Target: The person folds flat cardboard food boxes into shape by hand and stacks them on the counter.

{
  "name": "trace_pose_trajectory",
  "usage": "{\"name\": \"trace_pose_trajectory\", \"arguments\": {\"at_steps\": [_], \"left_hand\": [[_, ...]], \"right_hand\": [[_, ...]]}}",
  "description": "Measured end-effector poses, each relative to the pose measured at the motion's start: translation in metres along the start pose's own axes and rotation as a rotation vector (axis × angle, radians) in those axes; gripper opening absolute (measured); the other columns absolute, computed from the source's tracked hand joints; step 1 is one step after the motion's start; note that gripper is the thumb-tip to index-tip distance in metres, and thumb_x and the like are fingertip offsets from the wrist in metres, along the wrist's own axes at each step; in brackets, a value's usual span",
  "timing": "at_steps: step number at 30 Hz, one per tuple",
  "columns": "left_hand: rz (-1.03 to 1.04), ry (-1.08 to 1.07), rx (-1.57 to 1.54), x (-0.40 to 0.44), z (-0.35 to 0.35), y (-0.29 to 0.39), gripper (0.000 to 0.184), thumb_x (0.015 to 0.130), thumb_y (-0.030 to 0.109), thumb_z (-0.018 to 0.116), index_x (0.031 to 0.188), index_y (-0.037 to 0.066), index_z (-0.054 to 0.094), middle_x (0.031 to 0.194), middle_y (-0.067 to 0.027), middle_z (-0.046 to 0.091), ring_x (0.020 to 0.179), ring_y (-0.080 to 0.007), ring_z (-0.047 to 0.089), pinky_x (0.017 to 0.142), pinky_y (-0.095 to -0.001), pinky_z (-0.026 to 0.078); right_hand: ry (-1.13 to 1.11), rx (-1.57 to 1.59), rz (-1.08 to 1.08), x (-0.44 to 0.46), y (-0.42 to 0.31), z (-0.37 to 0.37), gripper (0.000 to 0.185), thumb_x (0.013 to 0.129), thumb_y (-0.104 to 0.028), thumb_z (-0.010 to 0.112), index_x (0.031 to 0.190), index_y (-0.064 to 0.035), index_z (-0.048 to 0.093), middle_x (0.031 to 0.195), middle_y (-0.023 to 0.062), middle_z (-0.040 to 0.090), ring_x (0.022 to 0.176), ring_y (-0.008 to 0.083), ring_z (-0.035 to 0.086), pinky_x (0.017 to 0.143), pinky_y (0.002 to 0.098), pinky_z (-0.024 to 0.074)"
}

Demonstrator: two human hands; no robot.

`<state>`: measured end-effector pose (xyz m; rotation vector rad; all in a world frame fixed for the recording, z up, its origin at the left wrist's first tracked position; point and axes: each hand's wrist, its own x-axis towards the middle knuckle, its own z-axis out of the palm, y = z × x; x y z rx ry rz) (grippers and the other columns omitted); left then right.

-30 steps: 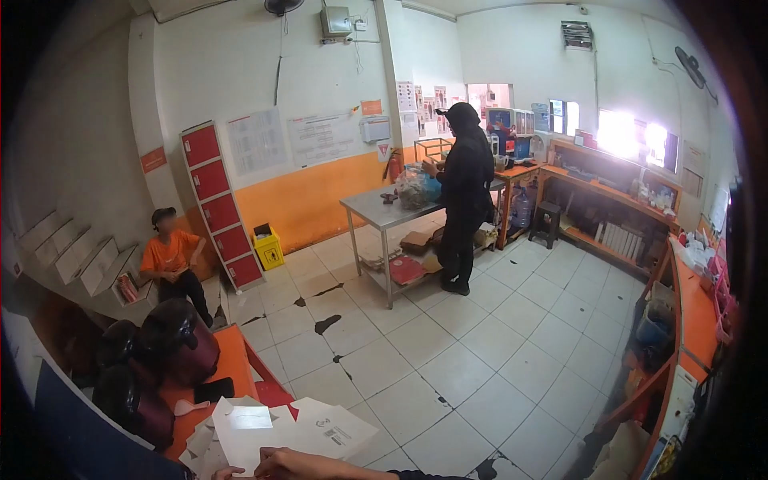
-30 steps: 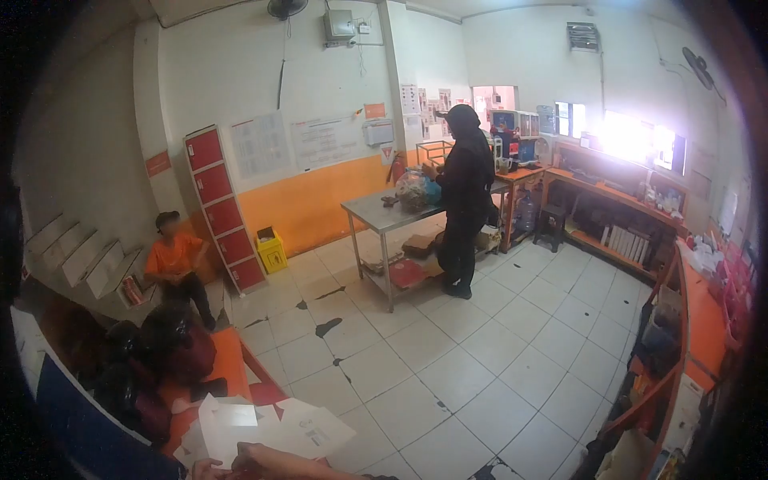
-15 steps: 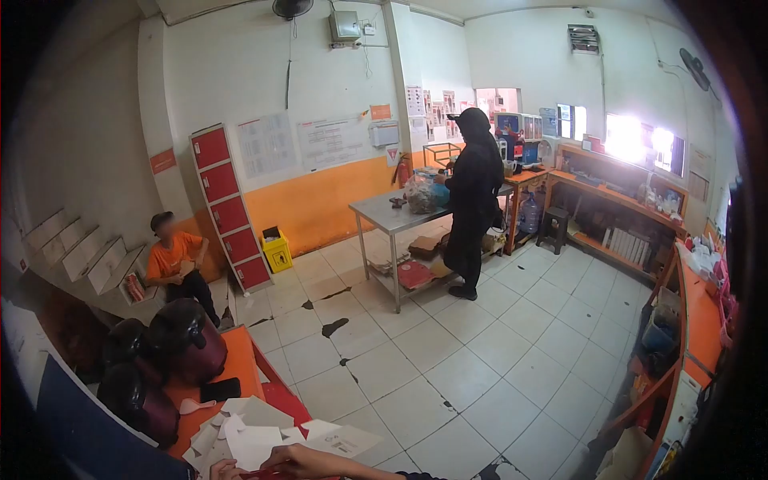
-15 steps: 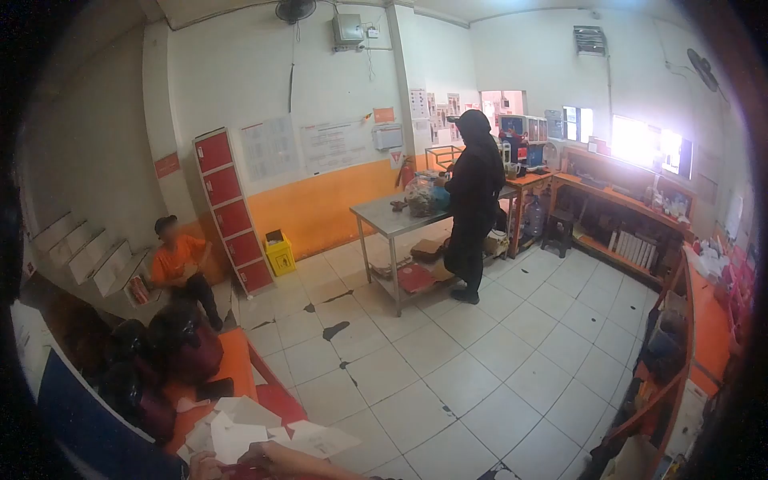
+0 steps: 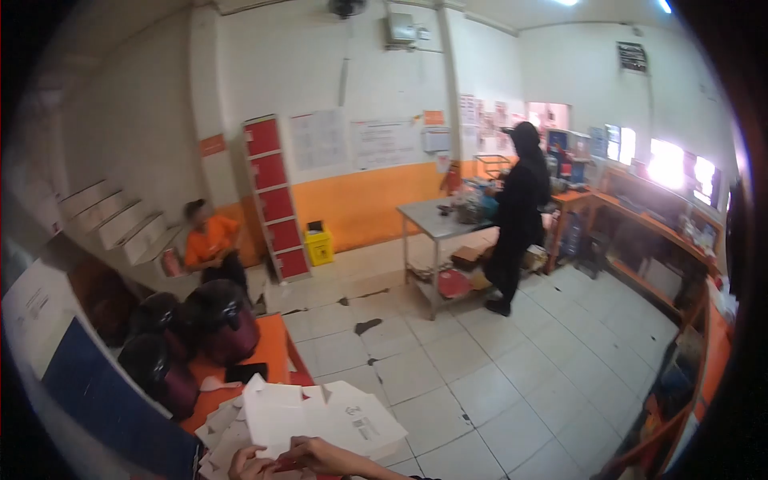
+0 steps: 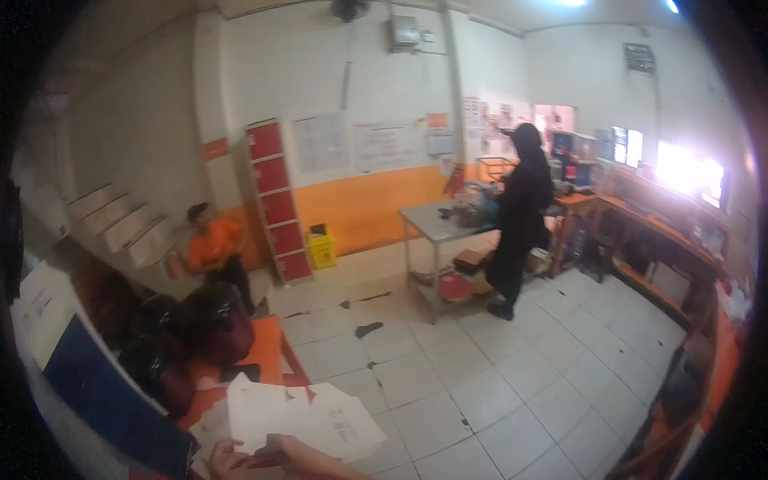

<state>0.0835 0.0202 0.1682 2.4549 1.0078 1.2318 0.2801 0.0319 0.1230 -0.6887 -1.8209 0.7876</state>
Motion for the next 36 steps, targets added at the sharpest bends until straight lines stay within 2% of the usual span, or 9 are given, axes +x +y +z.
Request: {"name": "trace_pose_trajectory", "arguments": {"at_steps": [5,8,11,14,17,20,23,29,36], "left_hand": [[-0.215,0.076,-0.039,-0.004,0.012,-0.015,0.01,0.076,-0.005,0.068,0.086,-0.003,0.067,0.1,-0.0166,0.061,0.099,-0.0346,0.059,0.079,-0.0422,0.051],[-0.256,-0.017,0.015,-0.024,0.017,-0.038,0.006,0.077,-0.001,0.067,0.083,-0.002,0.068,0.098,-0.0181,0.06,0.099,-0.0354,0.057,0.08,-0.0439,0.05],[-0.213,0.01,0.156,-0.049,0.033,-0.079,0.003,0.078,0.002,0.068,0.078,0.0,0.067,0.098,-0.0177,0.06,0.096,-0.0364,0.056,0.08,-0.0443,0.05],[-0.22,0.101,0.196,-0.023,0.005,-0.037,0.006,0.076,0.003,0.07,0.078,-0.001,0.066,0.101,-0.017,0.06,0.098,-0.0363,0.056,0.079,-0.0458,0.05],[-0.368,0.2,-0.026,-0.024,-0.005,-0.039,0.009,0.075,0.004,0.072,0.075,-0.002,0.065,0.105,-0.0152,0.06,0.099,-0.0364,0.056,0.078,-0.0469,0.05],[-0.257,0.157,0.14,-0.026,-0.006,-0.04,0.01,0.074,0.004,0.072,0.074,-0.003,0.064,0.104,-0.0148,0.061,0.099,-0.0357,0.058,0.079,-0.0453,0.051],[-0.36,-0.028,0.087,-0.012,0.004,0.003,0.011,0.075,0.006,0.071,0.075,-0.003,0.065,0.103,-0.0152,0.063,0.097,-0.0345,0.059,0.079,-0.0422,0.051],[-0.308,-0.152,0.03,-0.026,0.038,0.005,0.02,0.08,0.017,0.067,0.079,-0.004,0.067,0.089,-0.018,0.065,0.084,-0.0364,0.061,0.08,-0.0409,0.05],[-0.286,-0.157,-0.037,-0.015,0.041,0.006,0.022,0.084,0.019,0.066,0.081,-0.003,0.066,0.075,-0.0185,0.063,0.069,-0.0381,0.061,0.075,-0.0431,0.05]], "right_hand": [[-0.074,-0.275,0.002,-0.001,0.002,0.007,0.015,0.075,-0.004,0.065,0.09,-0.0005,0.069,0.079,0.0178,0.057,0.074,0.0334,0.054,0.067,0.0412,0.0455],[-0.178,-0.376,0.115,-0.001,-0.009,0.006,0.019,0.074,-0.008,0.068,0.092,-0.0028,0.07,0.086,0.0177,0.059,0.088,0.0335,0.056,0.072,0.0382,0.0469],[-0.017,-0.832,-0.035,-0.011,-0.026,0.003,0.021,0.075,-0.012,0.067,0.095,-0.0045,0.07,0.095,0.0164,0.06,0.105,0.032,0.054,0.08,0.0348,0.0468],[0.182,-1.054,0.0,-0.028,0.017,0.004,0.024,0.078,-0.011,0.062,0.099,-0.002,0.068,0.103,0.0162,0.06,0.115,0.031,0.049,0.09,0.035,0.0448],[0.093,-1.271,0.04,-0.001,-0.043,-0.037,0.018,0.082,-0.022,0.066,0.098,-0.0154,0.068,0.095,-0.0021,0.065,0.099,0.0137,0.058,0.091,0.0415,0.0428],[-0.021,-1.116,0.065,-0.002,-0.032,-0.044,0.015,0.079,-0.022,0.063,0.092,-0.0169,0.07,0.092,-0.0054,0.064,0.103,0.015,0.055,0.099,0.0473,0.0341],[-0.153,-1.129,0.029,0.0,-0.025,-0.037,0.011,0.078,-0.021,0.062,0.085,-0.0183,0.071,0.087,-0.0058,0.066,0.096,0.0145,0.057,0.098,0.0438,0.0346],[-0.048,-1.066,0.242,-0.01,0.006,-0.046,0.011,0.075,-0.027,0.065,0.072,-0.0167,0.07,0.07,-0.0035,0.064,0.084,0.0159,0.059,0.093,0.0407,0.037],[-0.074,-1.193,0.029,-0.008,-0.007,-0.03,0.012,0.077,-0.021,0.061,0.069,-0.0127,0.065,0.073,-0.0018,0.064,0.09,0.0178,0.058,0.095,0.0416,0.0366]]}}
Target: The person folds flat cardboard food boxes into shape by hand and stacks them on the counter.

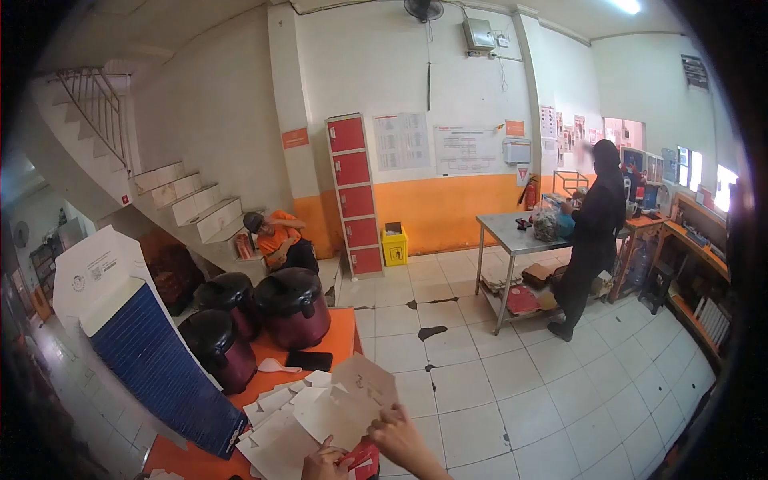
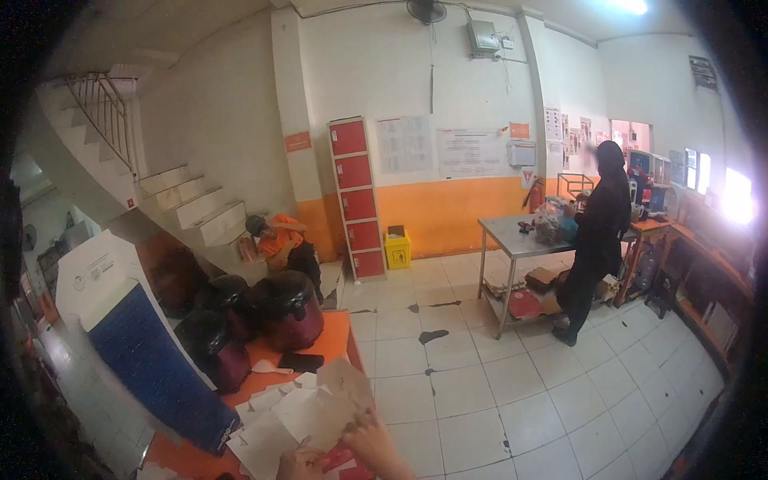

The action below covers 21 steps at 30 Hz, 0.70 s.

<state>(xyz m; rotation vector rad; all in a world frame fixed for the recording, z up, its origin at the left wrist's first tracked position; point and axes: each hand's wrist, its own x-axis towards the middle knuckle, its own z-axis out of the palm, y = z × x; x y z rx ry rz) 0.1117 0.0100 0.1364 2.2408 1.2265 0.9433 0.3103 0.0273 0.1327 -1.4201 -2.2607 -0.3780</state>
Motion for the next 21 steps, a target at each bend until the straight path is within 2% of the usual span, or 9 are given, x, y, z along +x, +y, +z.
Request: {"name": "trace_pose_trajectory", "arguments": {"at_steps": [3,5,8,9,12,15,18,19,21], "left_hand": [[-0.037,-0.016,-0.085,0.004,-0.007,0.017,0.018,0.083,0.015,0.066,0.08,-0.003,0.066,0.076,-0.0179,0.064,0.07,-0.0372,0.063,0.079,-0.0408,0.05],[-0.04,0.037,-0.157,0.004,-0.006,0.01,0.014,0.082,0.01,0.066,0.081,-0.004,0.065,0.077,-0.0169,0.065,0.071,-0.0364,0.064,0.083,-0.0389,0.05],[0.088,0.117,-0.088,0.009,-0.019,0.003,0.007,0.079,0.002,0.068,0.081,-0.005,0.066,0.077,-0.0157,0.065,0.074,-0.0337,0.065,0.089,-0.0385,0.049],[0.034,0.12,-0.135,0.01,-0.022,0.006,0.006,0.079,0.0,0.068,0.081,-0.005,0.066,0.078,-0.0158,0.065,0.079,-0.0331,0.065,0.09,-0.0392,0.049],[-0.11,0.105,-0.222,0.011,-0.034,0.021,0.004,0.078,-0.004,0.068,0.081,-0.005,0.066,0.081,-0.016,0.066,0.094,-0.0314,0.064,0.092,-0.0412,0.049],[-0.174,0.084,-0.212,0.012,-0.037,0.025,0.002,0.079,-0.004,0.067,0.081,-0.005,0.066,0.084,-0.0161,0.066,0.105,-0.0303,0.061,0.093,-0.0426,0.049],[-0.096,0.164,-0.241,0.01,-0.033,0.019,0.002,0.08,-0.003,0.067,0.08,-0.005,0.066,0.085,-0.0145,0.067,0.099,-0.0288,0.063,0.091,-0.0424,0.05],[-0.045,0.2,-0.255,0.008,-0.032,0.021,0.003,0.081,-0.003,0.067,0.08,-0.005,0.066,0.086,-0.0136,0.067,0.094,-0.0282,0.064,0.089,-0.0419,0.051],[0.013,0.294,-0.284,0.006,-0.026,0.016,0.006,0.083,0.001,0.067,0.081,-0.004,0.066,0.087,-0.012,0.067,0.087,-0.0259,0.064,0.084,-0.0396,0.052]], "right_hand": [[-0.087,-0.021,-0.067,0.004,-0.02,-0.003,0.008,0.076,-0.016,0.057,0.075,-0.0136,0.064,0.083,-0.0014,0.064,0.1,0.0175,0.055,0.102,0.0424,0.0342],[-0.034,-0.057,-0.161,-0.002,-0.024,0.01,0.01,0.076,-0.016,0.057,0.08,-0.0138,0.066,0.085,-0.0004,0.064,0.104,0.0197,0.053,0.107,0.0445,0.029],[-0.099,-0.029,-0.098,0.004,-0.021,-0.008,0.013,0.077,-0.017,0.057,0.085,-0.014,0.067,0.086,-0.001,0.064,0.107,0.0177,0.053,0.108,0.0506,0.0261],[-0.144,-0.008,-0.044,0.006,-0.02,-0.016,0.014,0.077,-0.018,0.058,0.086,-0.014,0.067,0.086,-0.0015,0.064,0.107,0.0162,0.053,0.107,0.0531,0.0259],[0.143,0.058,0.078,0.004,-0.021,-0.021,0.025,0.079,-0.021,0.059,0.101,-0.015,0.068,0.095,-0.0032,0.063,0.113,0.0153,0.05,0.106,0.0671,0.0128],[-0.077,-0.028,0.014,0.003,-0.024,-0.025,0.048,0.078,-0.029,0.064,0.125,-0.0194,0.059,0.116,0.0031,0.057,0.124,0.0213,0.044,0.101,0.0746,0.0014],[0.232,0.178,-0.077,0.007,-0.031,-0.006,0.028,0.078,-0.008,0.058,0.102,0.0028,0.066,0.104,0.0174,0.06,0.113,0.0312,0.05,0.094,0.0378,0.0434],[0.182,0.185,-0.052,0.008,-0.034,-0.002,0.029,0.076,-0.007,0.058,0.101,0.0061,0.065,0.108,0.019,0.06,0.116,0.0306,0.049,0.096,0.0395,0.0424],[0.311,0.175,-0.083,0.008,-0.035,0.015,0.026,0.078,-0.009,0.057,0.1,0.0034,0.066,0.109,0.0194,0.06,0.118,0.0306,0.049,0.095,0.0397,0.0434]]}}
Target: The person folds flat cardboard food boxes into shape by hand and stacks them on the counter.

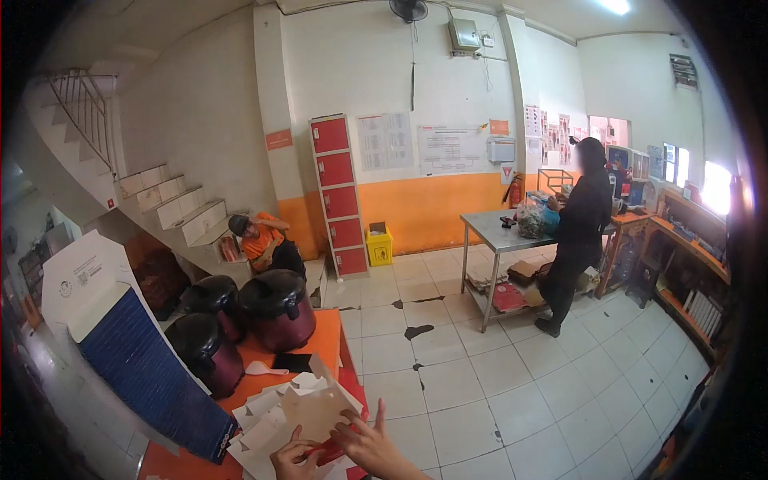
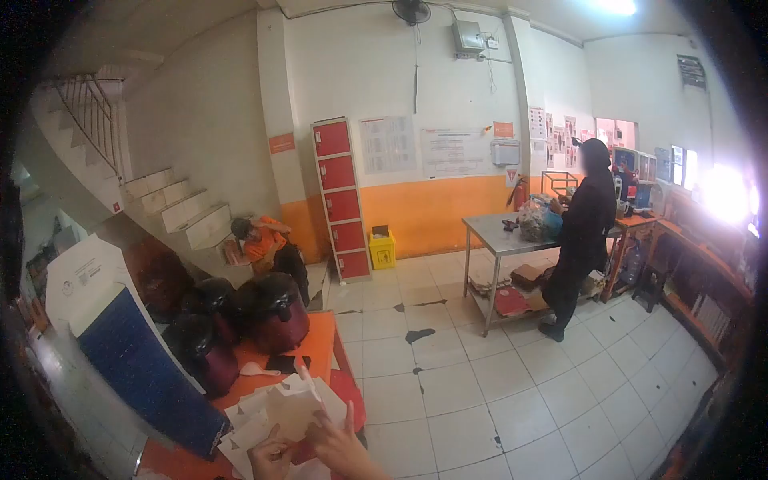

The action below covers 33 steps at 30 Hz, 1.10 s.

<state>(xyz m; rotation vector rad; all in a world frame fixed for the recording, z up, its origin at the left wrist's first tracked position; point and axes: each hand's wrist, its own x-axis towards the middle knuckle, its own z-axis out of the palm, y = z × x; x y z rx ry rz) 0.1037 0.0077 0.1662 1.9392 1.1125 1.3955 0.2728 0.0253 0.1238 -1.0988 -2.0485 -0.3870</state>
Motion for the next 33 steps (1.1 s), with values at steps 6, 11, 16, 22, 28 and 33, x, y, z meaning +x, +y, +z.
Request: {"name": "trace_pose_trajectory", "arguments": {"at_steps": [6,11,16,22,28,33], "left_hand": [[-0.544,0.274,-0.828,-0.003,-0.011,-0.028,0.022,0.093,0.022,0.058,0.095,0.003,0.068,0.093,-0.0091,0.066,0.083,-0.0153,0.062,0.062,-0.0255,0.052],[-0.664,-0.022,-2.028,-0.001,-0.056,-0.054,0.031,0.089,0.028,0.06,0.106,0.002,0.062,0.103,-0.0098,0.064,0.082,-0.019,0.064,0.069,-0.0297,0.053],[-0.561,-0.122,-2.141,0.004,-0.036,0.025,0.02,0.094,0.018,0.055,0.095,0.001,0.067,0.097,-0.0081,0.064,0.084,-0.0191,0.062,0.065,-0.0289,0.053],[-0.416,-0.12,-1.046,-0.005,0.029,-0.008,0.019,0.094,0.017,0.054,0.095,0.001,0.066,0.096,-0.007,0.064,0.084,-0.0185,0.061,0.066,-0.0293,0.052],[-0.355,-0.134,-0.67,-0.011,0.031,-0.039,0.019,0.094,0.015,0.054,0.095,0.001,0.066,0.095,-0.0059,0.063,0.084,-0.0179,0.06,0.067,-0.0298,0.051],[-0.391,0.016,-0.646,-0.018,0.018,-0.065,0.018,0.094,0.015,0.054,0.095,0.001,0.065,0.094,-0.005,0.062,0.084,-0.0174,0.059,0.068,-0.0301,0.05]], "right_hand": [[0.18,0.155,0.121,0.029,-0.03,-0.04,0.049,0.079,-0.028,0.064,0.125,-0.0172,0.053,0.127,0.0141,0.048,0.128,0.0308,0.04,0.098,0.0633,0.0156],[-0.008,0.049,0.251,0.015,-0.011,-0.023,0.07,0.084,-0.018,0.058,0.147,-0.0206,0.027,0.144,0.0165,0.03,0.137,0.0332,0.028,0.101,0.0725,0.0099],[0.102,0.441,0.605,-0.005,0.0,0.002,0.04,0.079,-0.003,0.062,0.117,-0.0059,0.05,0.123,0.0165,0.052,0.092,0.0309,0.064,0.068,0.0372,0.0545],[-0.452,0.532,0.656,-0.014,0.002,0.016,0.026,0.086,-0.01,0.052,0.113,-0.0086,0.054,0.098,0.0194,0.061,0.09,0.0369,0.063,0.074,0.0462,0.0514],[-0.63,0.353,0.582,-0.015,-0.006,0.006,0.026,0.09,-0.011,0.047,0.106,-0.0074,0.066,0.108,0.0172,0.06,0.105,0.0328,0.057,0.08,0.0427,0.0488],[-0.483,0.141,0.355,-0.023,0.001,0.025,0.034,0.084,-0.013,0.054,0.118,-0.0107,0.057,0.116,0.0173,0.057,0.105,0.0339,0.058,0.08,0.0426,0.0494]]}}
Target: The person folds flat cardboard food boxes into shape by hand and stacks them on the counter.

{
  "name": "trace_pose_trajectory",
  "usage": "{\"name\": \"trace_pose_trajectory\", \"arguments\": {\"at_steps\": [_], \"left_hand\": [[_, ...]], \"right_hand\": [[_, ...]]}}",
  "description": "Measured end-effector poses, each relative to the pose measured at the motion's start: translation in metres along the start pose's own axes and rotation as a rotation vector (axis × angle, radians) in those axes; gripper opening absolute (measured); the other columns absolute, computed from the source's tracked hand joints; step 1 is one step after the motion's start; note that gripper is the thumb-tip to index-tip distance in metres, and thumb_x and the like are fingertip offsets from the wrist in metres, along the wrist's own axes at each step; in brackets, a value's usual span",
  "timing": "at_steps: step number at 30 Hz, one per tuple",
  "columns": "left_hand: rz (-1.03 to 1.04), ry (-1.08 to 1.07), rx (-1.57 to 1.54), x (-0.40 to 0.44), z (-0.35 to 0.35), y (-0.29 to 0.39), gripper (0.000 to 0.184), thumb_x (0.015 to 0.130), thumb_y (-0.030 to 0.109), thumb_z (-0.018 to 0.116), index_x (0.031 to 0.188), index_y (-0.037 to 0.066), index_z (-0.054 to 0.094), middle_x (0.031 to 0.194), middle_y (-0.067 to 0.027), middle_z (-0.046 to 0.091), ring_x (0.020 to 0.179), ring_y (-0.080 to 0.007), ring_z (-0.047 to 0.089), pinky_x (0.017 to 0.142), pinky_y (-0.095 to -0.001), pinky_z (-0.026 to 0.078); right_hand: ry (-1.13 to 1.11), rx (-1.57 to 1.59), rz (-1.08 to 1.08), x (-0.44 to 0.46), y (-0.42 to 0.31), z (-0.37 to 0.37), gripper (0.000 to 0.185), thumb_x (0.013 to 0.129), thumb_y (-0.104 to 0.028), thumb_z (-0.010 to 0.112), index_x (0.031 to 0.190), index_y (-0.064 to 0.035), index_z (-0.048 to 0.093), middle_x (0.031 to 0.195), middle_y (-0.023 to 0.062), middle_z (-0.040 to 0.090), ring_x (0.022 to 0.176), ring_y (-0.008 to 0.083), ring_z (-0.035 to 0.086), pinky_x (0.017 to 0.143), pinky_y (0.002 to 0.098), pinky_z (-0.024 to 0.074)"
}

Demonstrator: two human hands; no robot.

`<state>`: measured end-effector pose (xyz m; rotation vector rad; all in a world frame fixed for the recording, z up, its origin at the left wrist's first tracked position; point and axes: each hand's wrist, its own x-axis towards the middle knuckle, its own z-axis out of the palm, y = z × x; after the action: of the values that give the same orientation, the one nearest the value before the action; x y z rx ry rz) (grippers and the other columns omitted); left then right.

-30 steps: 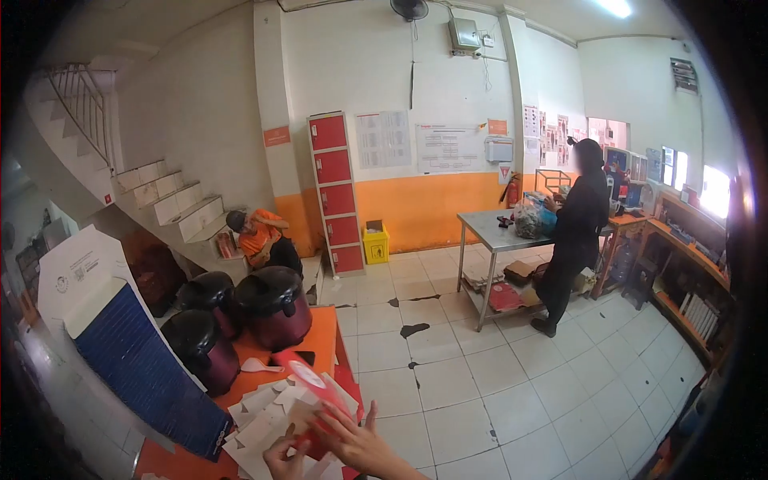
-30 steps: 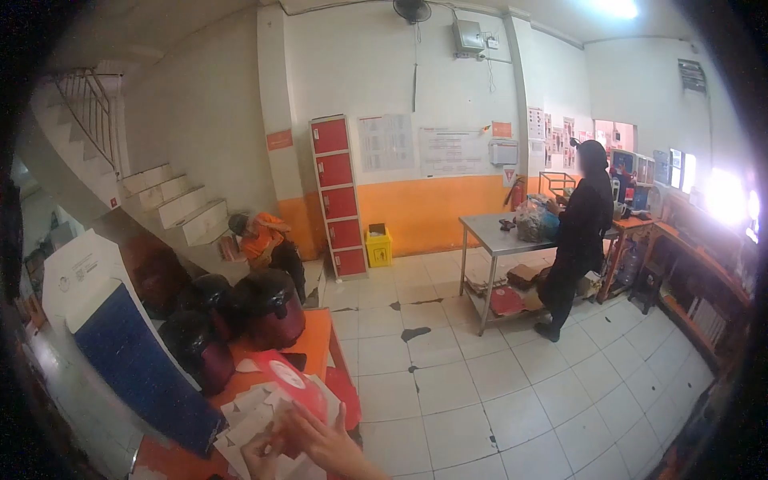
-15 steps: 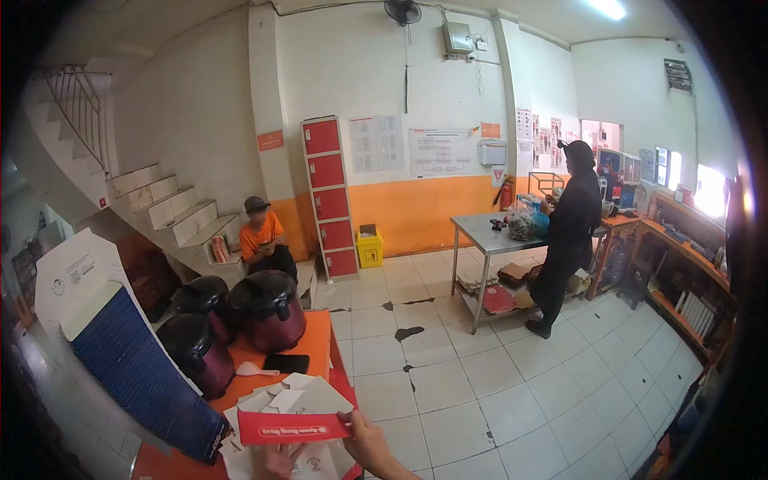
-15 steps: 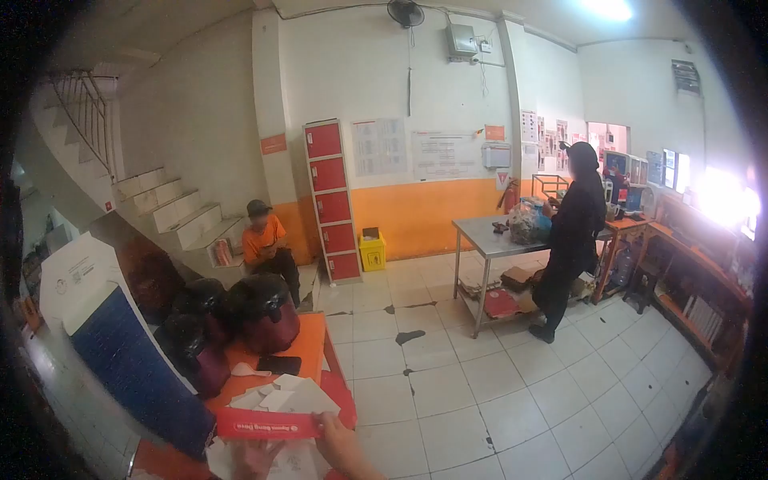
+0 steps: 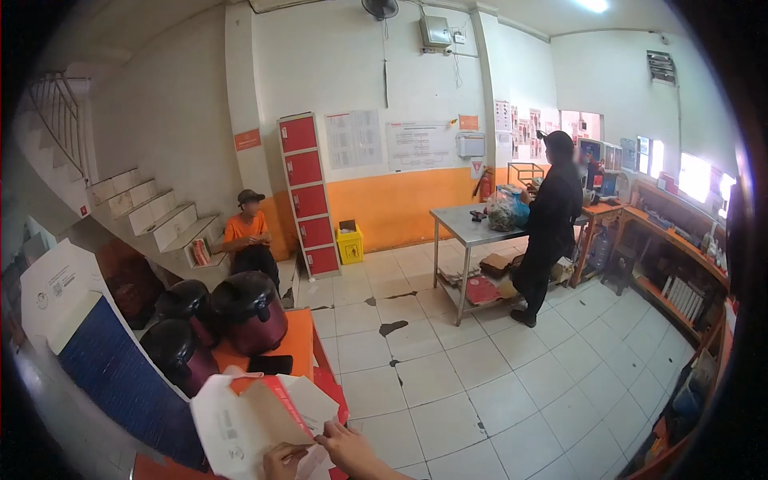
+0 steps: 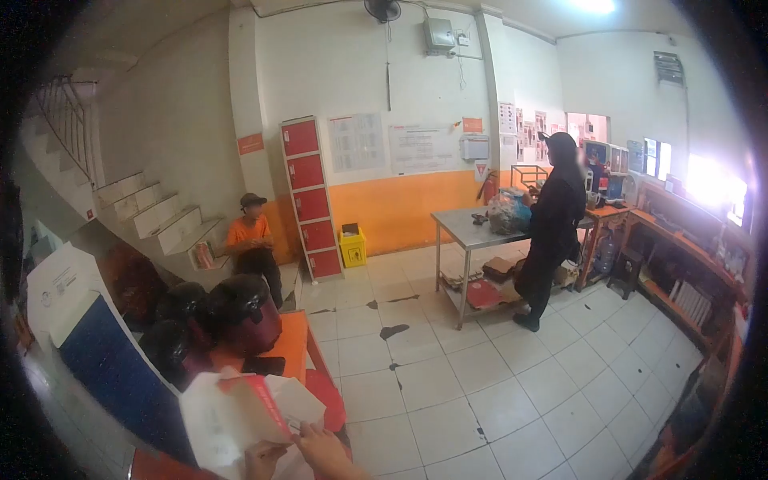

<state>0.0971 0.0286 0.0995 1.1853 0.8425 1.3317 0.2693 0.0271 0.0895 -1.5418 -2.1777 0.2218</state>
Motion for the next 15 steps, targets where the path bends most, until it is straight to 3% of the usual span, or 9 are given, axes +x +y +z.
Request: {"name": "trace_pose_trajectory", "arguments": {"at_steps": [2,8,12,15], "left_hand": [[0.036,0.068,0.004,0.0,-0.005,-0.008,0.018,0.094,0.014,0.054,0.095,0.001,0.065,0.094,-0.0047,0.062,0.084,-0.0172,0.059,0.068,-0.0303,0.049],[0.138,0.186,0.065,-0.001,-0.005,-0.039,0.017,0.094,0.013,0.053,0.095,0.001,0.064,0.094,-0.0036,0.061,0.083,-0.0167,0.058,0.069,-0.0307,0.048],[0.169,0.218,0.082,-0.002,-0.002,-0.055,0.016,0.094,0.012,0.053,0.095,0.0,0.064,0.093,-0.0029,0.061,0.083,-0.0163,0.057,0.069,-0.031,0.048],[0.178,0.231,0.08,-0.001,-0.004,-0.061,0.016,0.094,0.012,0.053,0.095,0.0,0.064,0.093,-0.0023,0.06,0.083,-0.016,0.056,0.069,-0.0312,0.047]], "right_hand": [[0.279,-0.017,-0.112,-0.003,-0.017,-0.019,0.029,0.088,-0.008,0.049,0.114,-0.0056,0.062,0.104,0.0174,0.057,0.088,0.034,0.061,0.069,0.041,0.0504],[0.565,0.462,-0.15,0.011,-0.044,0.004,0.053,0.081,0.003,0.057,0.132,-0.0096,0.05,0.107,0.018,0.056,0.085,0.0364,0.059,0.072,0.0393,0.05],[0.62,0.619,-0.116,0.011,-0.044,-0.008,0.047,0.086,-0.001,0.057,0.132,-0.0062,0.048,0.11,0.0184,0.06,0.095,0.0325,0.062,0.071,0.0364,0.0519],[0.508,0.975,-0.072,0.009,-0.034,-0.025,0.045,0.086,-0.002,0.06,0.13,-0.0047,0.05,0.11,0.0172,0.062,0.097,0.0321,0.063,0.074,0.0364,0.0532]]}}
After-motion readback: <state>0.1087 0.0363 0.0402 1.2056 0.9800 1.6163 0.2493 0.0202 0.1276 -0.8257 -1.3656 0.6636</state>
